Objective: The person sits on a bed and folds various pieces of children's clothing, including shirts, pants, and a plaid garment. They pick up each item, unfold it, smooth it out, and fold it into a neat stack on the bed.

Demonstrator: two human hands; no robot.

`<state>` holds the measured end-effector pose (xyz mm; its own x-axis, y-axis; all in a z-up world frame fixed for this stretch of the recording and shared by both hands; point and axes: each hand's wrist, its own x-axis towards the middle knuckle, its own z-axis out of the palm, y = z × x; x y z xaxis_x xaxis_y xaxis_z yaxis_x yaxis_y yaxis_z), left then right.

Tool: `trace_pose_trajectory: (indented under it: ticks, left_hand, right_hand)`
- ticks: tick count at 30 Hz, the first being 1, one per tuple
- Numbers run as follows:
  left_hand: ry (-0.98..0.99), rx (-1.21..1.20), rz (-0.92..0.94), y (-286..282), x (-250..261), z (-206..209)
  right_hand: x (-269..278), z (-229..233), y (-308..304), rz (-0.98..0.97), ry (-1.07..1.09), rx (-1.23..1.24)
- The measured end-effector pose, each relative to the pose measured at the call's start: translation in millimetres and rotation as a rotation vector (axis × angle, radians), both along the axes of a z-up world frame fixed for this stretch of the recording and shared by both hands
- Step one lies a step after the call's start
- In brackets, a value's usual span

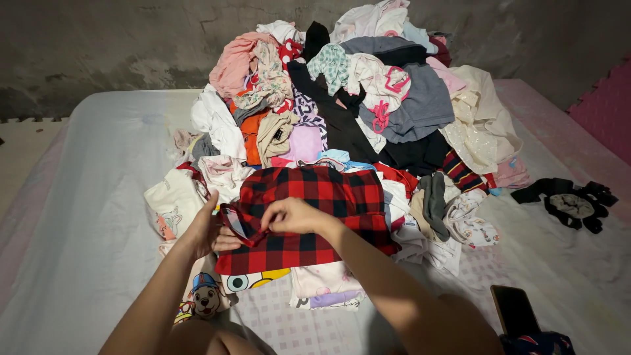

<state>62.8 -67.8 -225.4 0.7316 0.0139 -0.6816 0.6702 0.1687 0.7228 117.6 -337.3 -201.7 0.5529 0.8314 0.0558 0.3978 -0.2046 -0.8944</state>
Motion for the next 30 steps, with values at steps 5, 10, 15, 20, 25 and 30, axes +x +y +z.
trace_pose_trajectory:
  ticks: [5,10,15,20,25,30]
  left_hand:
    - [-0.187,-0.151,0.140,8,-5,-27]
    - [-0.085,-0.316,0.201,6,-21,-24]
    - [-0.113,-0.232,0.281,9,-18,-28]
    - [-0.277,0.052,0.261,6,-14,-48]
    - [-0.301,-0.062,0.108,11,-28,-46]
    - [-0.407,0.038,-0.032,11,-36,-38]
  right_hand:
    - [-48,28,11,-0.259,-0.531,0.073]
    - [-67,16,18,-0.340,-0.755,0.032]
    - [-56,3,-3,-0.098,-0.813,0.142]
    - [-53,11,-17,-0.201,-0.721,0.233]
    - [-64,22,-13,-0.148,-0.748,0.103]
    - [-63,12,-21,-0.037,-1.035,0.003]
